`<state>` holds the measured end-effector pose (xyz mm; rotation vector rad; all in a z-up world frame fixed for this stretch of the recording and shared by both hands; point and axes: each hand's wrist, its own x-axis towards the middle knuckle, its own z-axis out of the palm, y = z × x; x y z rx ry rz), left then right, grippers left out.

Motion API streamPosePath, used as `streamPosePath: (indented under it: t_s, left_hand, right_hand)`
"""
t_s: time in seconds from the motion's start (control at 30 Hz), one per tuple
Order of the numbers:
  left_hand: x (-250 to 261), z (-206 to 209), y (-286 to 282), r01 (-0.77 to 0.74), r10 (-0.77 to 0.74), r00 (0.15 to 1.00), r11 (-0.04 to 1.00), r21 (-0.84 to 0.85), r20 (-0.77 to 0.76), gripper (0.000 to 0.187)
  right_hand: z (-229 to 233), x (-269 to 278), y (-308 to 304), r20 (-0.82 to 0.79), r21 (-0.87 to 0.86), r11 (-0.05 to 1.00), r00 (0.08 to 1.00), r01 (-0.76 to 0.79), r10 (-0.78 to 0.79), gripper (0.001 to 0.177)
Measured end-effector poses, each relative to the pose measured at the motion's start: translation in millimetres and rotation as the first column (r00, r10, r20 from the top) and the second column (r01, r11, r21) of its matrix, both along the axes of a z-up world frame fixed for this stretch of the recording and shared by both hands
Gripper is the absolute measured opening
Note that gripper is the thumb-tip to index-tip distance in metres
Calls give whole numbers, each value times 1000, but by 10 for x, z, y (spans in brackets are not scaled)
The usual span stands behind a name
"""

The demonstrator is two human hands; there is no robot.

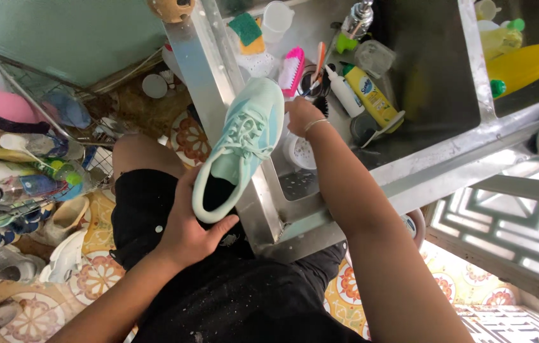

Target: Cleaning and scrubbing light blue sneakers in a sink using brushes and specialized cleaning liquid.

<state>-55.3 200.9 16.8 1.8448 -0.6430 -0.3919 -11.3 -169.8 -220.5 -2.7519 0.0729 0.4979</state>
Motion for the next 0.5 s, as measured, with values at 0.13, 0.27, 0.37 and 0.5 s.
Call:
streamPosePath:
  t_s: [0.13, 0.27, 0.37, 0.5]
  left_hand:
    - [25, 52, 23, 11, -11, 1000, 1000, 22, -12, 93]
    - [35, 12, 100, -20, 22, 998, 999, 46, -51, 107]
    - [89, 21, 129, -45, 49, 993, 998, 43, -107, 115]
    - [115, -1, 154, -29, 32, 998, 998, 54, -51, 122]
  right_hand:
    - [-829, 21, 78, 126, -143, 989, 991, -32, 50, 38]
    - [-1108, 27, 182, -205, -262, 938, 963, -225, 174, 28]
    - [-1363, 60, 80, -132, -262, 928, 963, -263, 236, 28]
    - [-1661, -35, -119, -156, -165, 973, 979, -160, 135, 28]
